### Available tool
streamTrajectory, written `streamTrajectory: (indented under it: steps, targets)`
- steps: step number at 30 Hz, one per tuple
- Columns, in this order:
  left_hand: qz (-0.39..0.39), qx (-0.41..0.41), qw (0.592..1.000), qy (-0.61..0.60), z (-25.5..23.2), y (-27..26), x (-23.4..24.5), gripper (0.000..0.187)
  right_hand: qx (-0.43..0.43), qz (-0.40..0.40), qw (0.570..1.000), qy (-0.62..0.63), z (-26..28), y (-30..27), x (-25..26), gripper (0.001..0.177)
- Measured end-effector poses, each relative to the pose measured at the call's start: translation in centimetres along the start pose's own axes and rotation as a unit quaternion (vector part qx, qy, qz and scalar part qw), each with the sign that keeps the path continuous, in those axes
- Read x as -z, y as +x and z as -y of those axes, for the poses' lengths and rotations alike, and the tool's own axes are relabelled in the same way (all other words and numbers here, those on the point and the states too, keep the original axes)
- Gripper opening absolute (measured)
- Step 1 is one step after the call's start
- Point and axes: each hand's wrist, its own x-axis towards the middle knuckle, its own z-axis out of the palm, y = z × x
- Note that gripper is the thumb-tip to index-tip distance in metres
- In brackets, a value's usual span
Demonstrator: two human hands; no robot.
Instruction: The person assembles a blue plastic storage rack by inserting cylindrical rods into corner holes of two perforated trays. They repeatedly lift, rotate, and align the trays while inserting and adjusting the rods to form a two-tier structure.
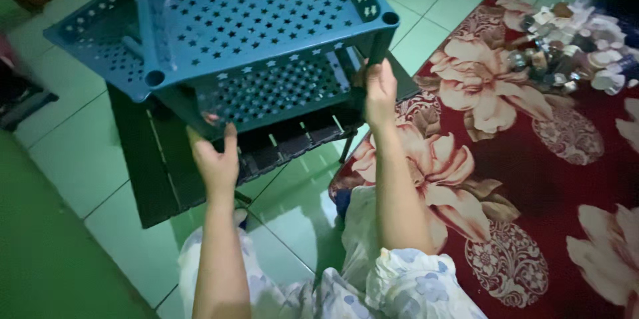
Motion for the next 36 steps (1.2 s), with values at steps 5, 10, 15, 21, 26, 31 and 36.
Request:
streamTrajectory:
  steps: [5,10,15,21,26,31,36]
  targets:
    - [-0.006,-0.027,0.999,0.023,-0.1,-0.1,0.1,0.031,-0.016,0.009,0.999,0.027,0.6,0.0,-0.3,0.051]
    - [-0.005,-0.017,1.000,0.024,0.3,0.0,0.2,0.032,-0.012,0.030,0.998,0.057,0.1,0.0,-0.1,0.048]
    - [-0.011,-0.030,0.999,0.018,0.8,0.0,0.1,0.035,-0.026,0.051,0.991,0.118,0.2,-0.1,0.1,0.041]
    - [-0.014,-0.052,0.998,0.038,1.4,0.1,0.1,0.034,0.041,0.037,0.998,0.024,2.3,0.1,0.6,0.034]
    - [-0.021,-0.019,0.999,0.021,1.5,0.1,0.0,0.037,0.034,-0.034,0.996,-0.079,2.4,0.2,-0.8,0.040]
    - [-0.016,-0.026,0.998,0.049,1.6,0.1,0.2,0.035,0.014,-0.035,0.999,0.000,0.7,0.7,-0.8,0.041]
    - [-0.015,-0.030,0.997,0.073,1.0,0.1,0.4,0.036,0.020,-0.025,0.999,0.021,-0.1,0.8,-0.4,0.042]
